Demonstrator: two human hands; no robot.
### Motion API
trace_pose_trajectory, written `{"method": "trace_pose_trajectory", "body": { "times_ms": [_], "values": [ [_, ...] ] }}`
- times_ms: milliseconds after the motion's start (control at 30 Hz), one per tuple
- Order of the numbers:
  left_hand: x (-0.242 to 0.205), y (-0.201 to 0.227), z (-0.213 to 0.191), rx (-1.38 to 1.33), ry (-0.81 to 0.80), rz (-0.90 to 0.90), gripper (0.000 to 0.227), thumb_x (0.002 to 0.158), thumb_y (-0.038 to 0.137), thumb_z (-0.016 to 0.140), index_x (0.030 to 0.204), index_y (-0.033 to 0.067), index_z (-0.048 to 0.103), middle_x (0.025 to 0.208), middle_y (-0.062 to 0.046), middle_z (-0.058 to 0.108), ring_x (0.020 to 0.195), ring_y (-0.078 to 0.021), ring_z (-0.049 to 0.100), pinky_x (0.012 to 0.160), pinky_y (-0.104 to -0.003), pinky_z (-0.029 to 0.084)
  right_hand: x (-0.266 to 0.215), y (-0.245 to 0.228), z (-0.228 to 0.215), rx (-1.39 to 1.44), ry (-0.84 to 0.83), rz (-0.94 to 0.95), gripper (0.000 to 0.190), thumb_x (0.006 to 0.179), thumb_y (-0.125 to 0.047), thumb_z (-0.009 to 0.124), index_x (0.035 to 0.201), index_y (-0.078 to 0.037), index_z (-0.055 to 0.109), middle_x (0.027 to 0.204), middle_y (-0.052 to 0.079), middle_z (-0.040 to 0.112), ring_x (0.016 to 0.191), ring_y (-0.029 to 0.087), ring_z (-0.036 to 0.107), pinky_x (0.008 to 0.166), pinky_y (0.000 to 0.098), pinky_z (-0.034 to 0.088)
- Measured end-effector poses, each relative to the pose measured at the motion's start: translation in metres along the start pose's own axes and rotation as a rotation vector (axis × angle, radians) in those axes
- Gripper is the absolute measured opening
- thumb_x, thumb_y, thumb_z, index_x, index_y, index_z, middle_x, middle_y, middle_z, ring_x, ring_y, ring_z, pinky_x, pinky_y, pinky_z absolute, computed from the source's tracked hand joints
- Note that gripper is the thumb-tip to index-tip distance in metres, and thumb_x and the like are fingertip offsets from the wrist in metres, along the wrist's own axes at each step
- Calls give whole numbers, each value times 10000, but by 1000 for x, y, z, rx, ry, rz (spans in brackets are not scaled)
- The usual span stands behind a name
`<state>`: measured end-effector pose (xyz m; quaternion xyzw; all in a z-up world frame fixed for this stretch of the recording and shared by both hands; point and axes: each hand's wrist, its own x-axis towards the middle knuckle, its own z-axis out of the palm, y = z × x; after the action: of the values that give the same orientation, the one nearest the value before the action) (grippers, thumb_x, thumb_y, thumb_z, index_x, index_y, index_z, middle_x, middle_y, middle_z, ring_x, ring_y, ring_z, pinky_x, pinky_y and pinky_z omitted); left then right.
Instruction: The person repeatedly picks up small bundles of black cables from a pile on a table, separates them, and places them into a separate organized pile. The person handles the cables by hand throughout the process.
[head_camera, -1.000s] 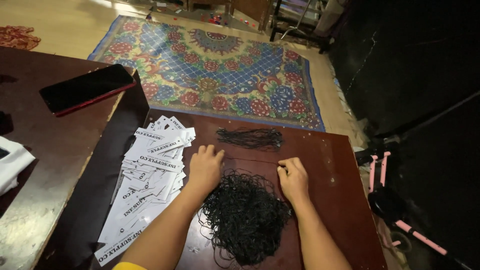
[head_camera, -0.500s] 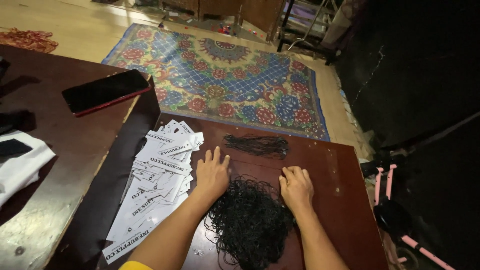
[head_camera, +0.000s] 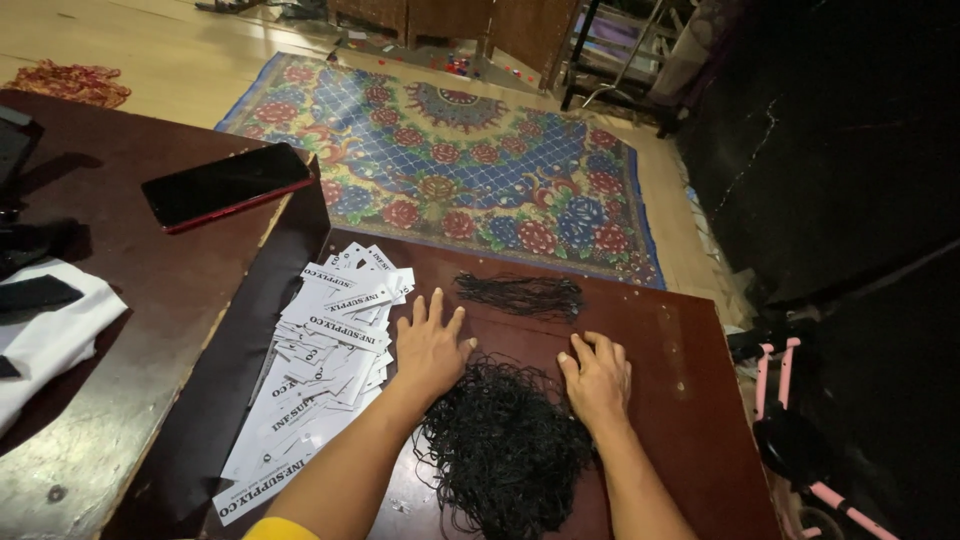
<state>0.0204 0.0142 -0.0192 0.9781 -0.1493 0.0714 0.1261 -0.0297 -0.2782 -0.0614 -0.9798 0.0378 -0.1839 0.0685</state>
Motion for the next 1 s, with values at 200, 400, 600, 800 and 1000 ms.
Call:
{"method": "trace_pose_trajectory", "body": {
  "times_ms": [200,400,600,800,1000],
  "values": [
    [-4,5,-17,1,-43,-39,615,951,582,540,1416,187,614,1600,-219,384,1452,-470,348,981,-554,390,2,-13,-20,0,-109,33,508,978,-528,547,1350,-205,667,1417,24,543,1323,308,491,975,508,494],
    [0,-5,6,34,70,-12,605,924,604,565,1389,225,648,1577,-216,437,1437,-492,370,1021,-660,339,1,-17,-24,-23,-110,19,521,988,-511,553,1392,-190,627,1459,60,496,1342,322,461,972,521,463],
    [1,-6,13,12,38,-37,643,936,669,493,1396,244,639,1617,-193,385,1476,-481,314,1057,-694,313,4,-18,-28,1,-156,28,549,994,-522,530,1413,-176,607,1497,69,460,1364,323,425,988,524,432],
    [3,-7,11,37,-25,-57,708,950,708,423,1478,254,552,1636,-188,339,1497,-466,273,1079,-674,274,5,-24,-37,6,-232,64,640,996,-553,492,1504,-163,504,1553,109,401,1397,336,387,1007,517,392],
    [3,-8,10,30,-45,-44,727,949,709,435,1497,239,523,1631,-196,342,1498,-470,262,1073,-677,270,6,-24,-41,53,-244,95,659,987,-533,505,1533,-168,466,1553,114,403,1394,346,395,1011,514,382]
  ]
}}
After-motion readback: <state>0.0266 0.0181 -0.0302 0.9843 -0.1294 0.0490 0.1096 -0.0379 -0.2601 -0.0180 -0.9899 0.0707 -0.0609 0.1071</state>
